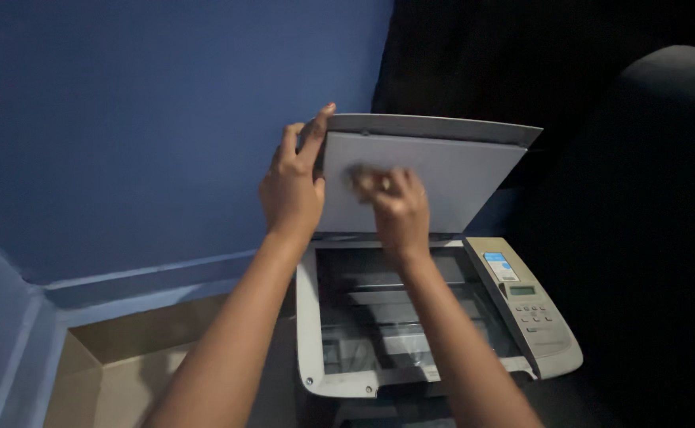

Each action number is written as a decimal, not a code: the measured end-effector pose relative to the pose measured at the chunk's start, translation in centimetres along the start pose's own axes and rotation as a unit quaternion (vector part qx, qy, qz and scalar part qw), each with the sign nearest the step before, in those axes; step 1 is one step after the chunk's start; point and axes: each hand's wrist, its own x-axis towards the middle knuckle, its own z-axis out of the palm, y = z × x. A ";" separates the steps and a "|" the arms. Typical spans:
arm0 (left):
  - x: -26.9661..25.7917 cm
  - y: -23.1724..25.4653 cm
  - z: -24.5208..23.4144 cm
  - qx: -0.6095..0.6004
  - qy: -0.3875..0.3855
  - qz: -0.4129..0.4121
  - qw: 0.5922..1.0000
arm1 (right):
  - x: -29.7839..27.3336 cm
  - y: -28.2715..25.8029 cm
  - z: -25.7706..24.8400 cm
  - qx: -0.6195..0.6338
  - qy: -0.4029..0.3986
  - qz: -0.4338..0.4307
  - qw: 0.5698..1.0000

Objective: The person opens the printer lid and wipes the glass scanner bed and the underside of the lid with a cloth. The person then closes the lid and wipes the top and front surfaces of the printer.

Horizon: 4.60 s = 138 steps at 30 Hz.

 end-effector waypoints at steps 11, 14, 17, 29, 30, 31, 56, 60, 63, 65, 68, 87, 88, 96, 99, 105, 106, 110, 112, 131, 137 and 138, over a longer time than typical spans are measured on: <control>0.5 0.2 -0.6 0.020 -0.027 -0.015 0.999 | 1.0 -0.5 -0.4 0.045 -0.013 0.022 0.999; 0.5 0.3 -0.6 0.013 -0.039 -0.022 0.999 | 3.2 -1.0 -0.7 0.056 0.020 0.031 0.998; 0.5 0.2 -0.6 0.013 -0.035 -0.022 0.999 | 3.6 -1.9 -0.6 0.027 0.014 0.016 0.999; 0.7 -0.2 0.2 0.056 -0.027 -0.016 0.998 | -3.8 -1.0 4.2 0.035 -0.228 -0.083 0.969; 0.7 -0.2 0.2 0.056 -0.032 -0.021 0.998 | -4.3 -1.0 4.4 0.031 -0.262 -0.089 0.960; 0.7 -0.1 0.2 0.056 -0.037 -0.026 0.997 | -4.7 -1.0 4.6 0.043 -0.262 -0.100 0.959; 0.3 1.2 -0.3 -0.003 -0.018 -0.024 1.000 | 2.1 0.1 -1.0 0.052 -0.002 0.097 0.994; -0.1 1.3 0.3 0.009 0.010 -0.014 1.000 | 0.5 0.4 -0.3 0.090 0.001 0.112 0.990; -0.2 1.1 0.6 0.022 0.012 -0.013 1.000 | -0.8 2.0 0.0 0.070 0.046 0.168 0.982; -0.2 1.1 0.9 0.032 0.012 -0.019 0.999 | -1.5 3.9 0.2 0.076 0.065 0.223 0.970; 0.0 1.0 1.5 0.060 0.016 -0.015 0.998 | -2.9 7.3 0.1 0.088 0.102 0.314 0.940; 0.2 1.0 1.2 0.058 0.010 -0.017 0.998 | -2.3 2.2 2.7 0.084 0.135 0.339 0.927; 0.2 1.0 1.1 0.054 0.003 -0.023 0.998 | -2.4 0.7 2.9 0.113 0.106 0.330 0.931; 0.3 1.0 1.1 0.054 -0.009 -0.033 0.998 | -4.0 2.2 1.7 -0.080 0.021 0.128 0.988; -0.1 1.1 1.4 0.067 0.001 -0.028 0.997 | -5.5 6.0 0.7 -0.131 0.060 0.191 0.971; -0.2 0.8 1.8 0.069 0.012 -0.025 0.997 | -7.5 12.8 -0.8 -0.087 0.134 0.325 0.932; -0.1 0.8 2.0 0.068 0.013 -0.025 0.997 | -7.5 13.3 -0.5 -0.058 0.156 0.333 0.928; 0.2 0.7 2.0 0.065 -0.014 -0.048 0.997 | -6.9 11.3 1.1 0.047 0.183 0.410 0.892; 0.1 0.8 2.1 0.064 0.001 -0.037 0.997 | -6.5 8.3 2.0 0.095 0.185 0.391 0.897; 0.4 1.1 1.9 0.081 -0.006 -0.035 0.996 | -6.4 6.2 0.4 0.119 0.057 0.295 0.946; 0.1 0.9 1.8 0.080 -0.024 -0.041 0.996 | -8.1 12.0 -0.8 0.092 0.176 0.397 0.896; 0.1 0.9 1.7 0.075 -0.015 -0.033 0.996 | -8.1 12.5 -1.0 0.093 0.172 0.422 0.885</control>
